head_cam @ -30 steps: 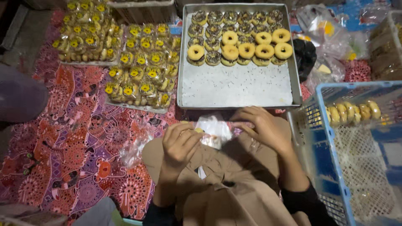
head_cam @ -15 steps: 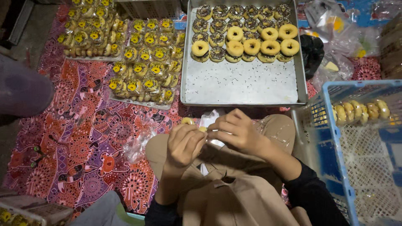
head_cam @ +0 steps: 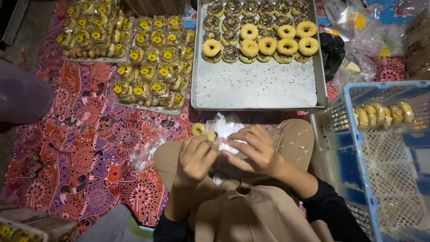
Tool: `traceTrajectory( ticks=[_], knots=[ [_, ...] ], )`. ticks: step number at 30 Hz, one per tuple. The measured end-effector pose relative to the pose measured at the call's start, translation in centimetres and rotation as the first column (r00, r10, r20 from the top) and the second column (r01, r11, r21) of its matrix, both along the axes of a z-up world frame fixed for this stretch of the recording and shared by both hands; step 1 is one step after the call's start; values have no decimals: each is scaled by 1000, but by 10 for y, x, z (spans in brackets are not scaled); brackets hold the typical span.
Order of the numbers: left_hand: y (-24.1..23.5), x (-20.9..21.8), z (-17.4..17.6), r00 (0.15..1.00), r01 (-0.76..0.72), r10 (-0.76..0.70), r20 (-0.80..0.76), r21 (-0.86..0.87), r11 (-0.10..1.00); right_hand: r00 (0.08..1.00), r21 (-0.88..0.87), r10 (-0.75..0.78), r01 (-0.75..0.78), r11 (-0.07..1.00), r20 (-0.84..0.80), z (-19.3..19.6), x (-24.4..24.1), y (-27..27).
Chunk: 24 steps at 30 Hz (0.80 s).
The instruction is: The person sits on a patterned mat and repeatedly picks doughnuts from a metal tray, places them into small clear plastic bags, and arranges the filled bags on the floor. The person handles both plain and chocolate-sprinkled doughnuts.
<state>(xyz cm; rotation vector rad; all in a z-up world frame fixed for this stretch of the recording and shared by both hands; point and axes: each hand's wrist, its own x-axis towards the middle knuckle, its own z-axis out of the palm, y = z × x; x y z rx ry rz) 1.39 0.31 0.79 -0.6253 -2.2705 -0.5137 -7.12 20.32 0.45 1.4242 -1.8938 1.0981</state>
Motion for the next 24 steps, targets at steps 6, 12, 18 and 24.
traceTrajectory(
  ticks=[6,12,18,24],
  knots=[
    [3,2,8,1000,-7,7,-1,-20,1000,999,-59,40,-39,997,25,3,0,-3],
    [10,-1,9,1000,-13,13,-23,-26,1000,999,-2,-34,34,999,36,12,7,-3],
    [13,-1,8,1000,5,-5,19,-27,1000,994,2,10,-10,1000,112,22,3,-2],
    [17,-7,3,999,32,-31,40,-39,999,986,27,-31,27,999,164,0,9,7]
  ],
)
